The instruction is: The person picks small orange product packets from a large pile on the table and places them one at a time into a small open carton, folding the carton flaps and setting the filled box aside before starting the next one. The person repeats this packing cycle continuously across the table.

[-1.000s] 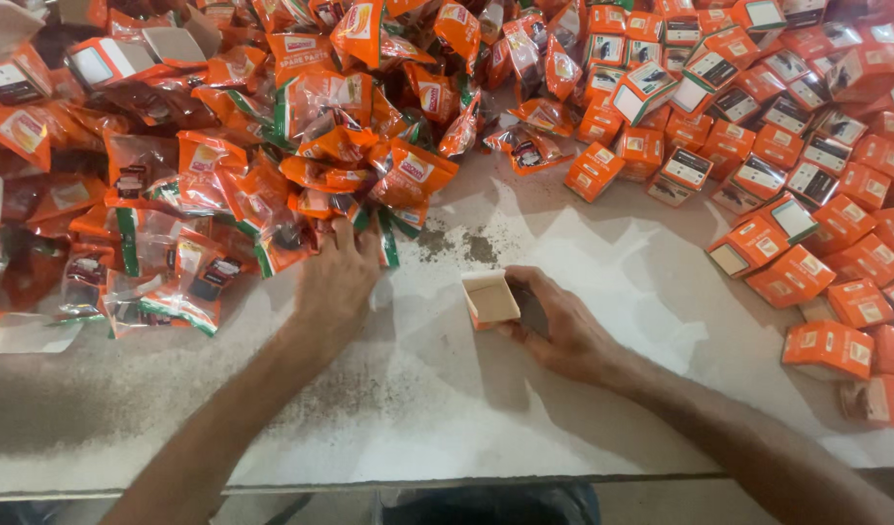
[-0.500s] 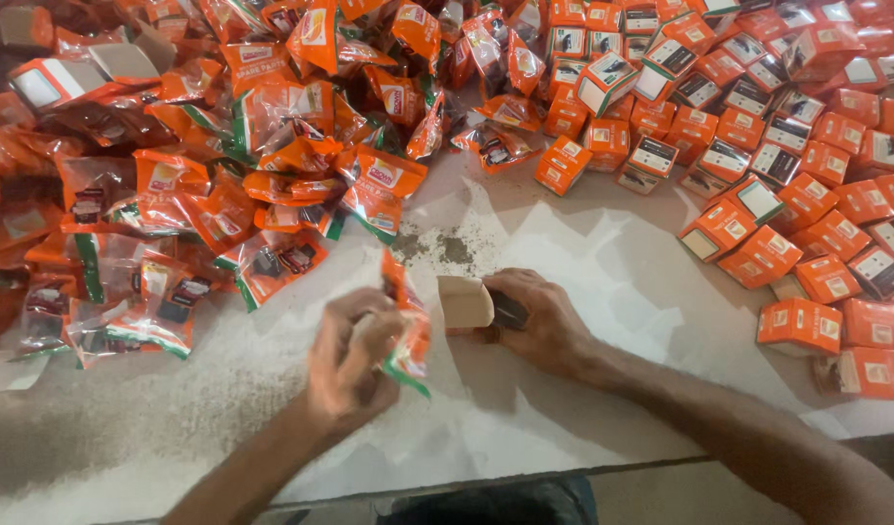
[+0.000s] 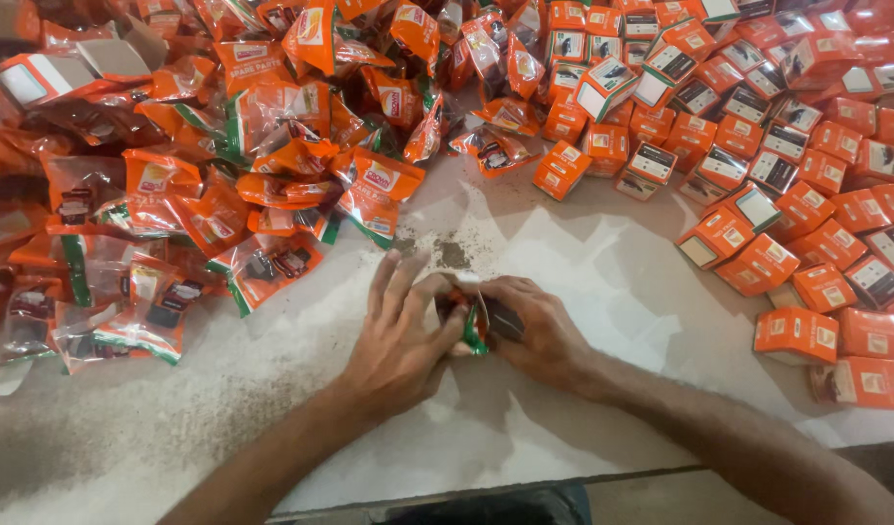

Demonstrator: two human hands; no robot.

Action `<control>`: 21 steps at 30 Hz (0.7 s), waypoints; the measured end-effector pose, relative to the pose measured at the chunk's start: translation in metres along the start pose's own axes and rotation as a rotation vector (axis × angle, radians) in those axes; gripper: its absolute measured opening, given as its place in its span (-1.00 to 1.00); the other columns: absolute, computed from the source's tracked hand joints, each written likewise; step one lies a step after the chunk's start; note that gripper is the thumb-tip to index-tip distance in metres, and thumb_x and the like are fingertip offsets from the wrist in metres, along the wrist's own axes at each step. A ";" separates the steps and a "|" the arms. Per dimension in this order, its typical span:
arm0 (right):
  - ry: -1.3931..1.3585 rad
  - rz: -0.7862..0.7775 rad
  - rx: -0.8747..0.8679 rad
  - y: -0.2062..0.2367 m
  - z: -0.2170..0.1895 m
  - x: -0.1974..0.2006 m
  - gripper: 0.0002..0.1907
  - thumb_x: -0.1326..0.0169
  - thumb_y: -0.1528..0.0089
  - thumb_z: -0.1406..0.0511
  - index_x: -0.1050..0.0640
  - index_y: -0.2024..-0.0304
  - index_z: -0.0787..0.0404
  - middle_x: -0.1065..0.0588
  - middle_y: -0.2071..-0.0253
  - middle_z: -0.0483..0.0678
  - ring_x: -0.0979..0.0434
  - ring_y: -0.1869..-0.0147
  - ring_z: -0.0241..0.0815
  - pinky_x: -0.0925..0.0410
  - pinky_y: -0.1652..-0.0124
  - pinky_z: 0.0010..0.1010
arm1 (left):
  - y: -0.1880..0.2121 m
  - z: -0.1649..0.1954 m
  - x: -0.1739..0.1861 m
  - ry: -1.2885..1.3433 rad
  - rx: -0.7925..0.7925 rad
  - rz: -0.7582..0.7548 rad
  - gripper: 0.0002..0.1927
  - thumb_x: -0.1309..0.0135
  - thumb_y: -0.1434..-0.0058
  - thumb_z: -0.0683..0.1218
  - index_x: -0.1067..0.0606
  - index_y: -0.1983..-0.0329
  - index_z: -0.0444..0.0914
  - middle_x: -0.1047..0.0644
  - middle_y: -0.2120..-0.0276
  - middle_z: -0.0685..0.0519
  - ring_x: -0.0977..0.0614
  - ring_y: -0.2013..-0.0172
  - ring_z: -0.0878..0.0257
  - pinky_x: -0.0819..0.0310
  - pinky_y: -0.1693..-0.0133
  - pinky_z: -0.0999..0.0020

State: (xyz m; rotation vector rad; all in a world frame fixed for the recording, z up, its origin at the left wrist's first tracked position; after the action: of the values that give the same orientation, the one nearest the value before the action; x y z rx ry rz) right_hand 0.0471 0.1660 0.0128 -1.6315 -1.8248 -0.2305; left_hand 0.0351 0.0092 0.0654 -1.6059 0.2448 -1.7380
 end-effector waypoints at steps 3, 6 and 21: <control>0.021 0.029 0.022 -0.001 -0.003 0.002 -0.33 -0.28 0.05 0.48 -0.48 -0.15 0.28 -0.55 -0.06 0.15 -0.53 -0.18 0.20 -0.42 -0.12 -0.14 | -0.006 -0.006 -0.014 0.038 0.200 0.043 -0.74 -0.18 -0.18 -0.14 -0.49 0.07 -0.23 -0.35 -0.10 -0.18 -0.23 -0.31 -0.27 -0.10 -0.29 -0.27; 0.042 0.032 0.037 -0.002 -0.003 0.002 -0.35 -0.33 0.05 0.45 -0.49 -0.11 0.28 -0.55 -0.05 0.15 -0.53 -0.17 0.21 -0.41 -0.11 -0.13 | 0.002 -0.034 -0.029 0.362 0.554 0.137 -0.59 -0.19 -0.14 -0.21 -0.39 -0.04 -0.34 -0.34 -0.15 -0.20 -0.37 -0.12 -0.13 -0.35 -0.09 0.01; 0.277 0.038 0.218 0.002 -0.015 -0.006 -0.39 -0.31 -0.11 0.33 -0.46 -0.20 0.29 -0.53 -0.14 0.18 -0.55 -0.16 0.18 -0.41 -0.12 -0.08 | 0.009 -0.062 -0.063 0.951 0.868 -0.146 -0.76 -0.05 -0.22 -0.21 -0.39 0.05 -0.34 -0.53 0.34 0.03 -0.57 0.41 0.38 -0.53 0.41 0.40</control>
State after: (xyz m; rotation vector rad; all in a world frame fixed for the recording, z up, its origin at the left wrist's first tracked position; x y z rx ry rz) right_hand 0.0543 0.1534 0.0200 -1.4051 -1.5510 -0.2204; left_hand -0.0218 0.0209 -0.0012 -0.1356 -0.1861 -2.1694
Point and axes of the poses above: each hand's wrist, its own y-axis away from the middle knuckle, its own x-axis out of the back of the hand, z = x × y, the point moved 7 cm from there along -y, towards the middle knuckle
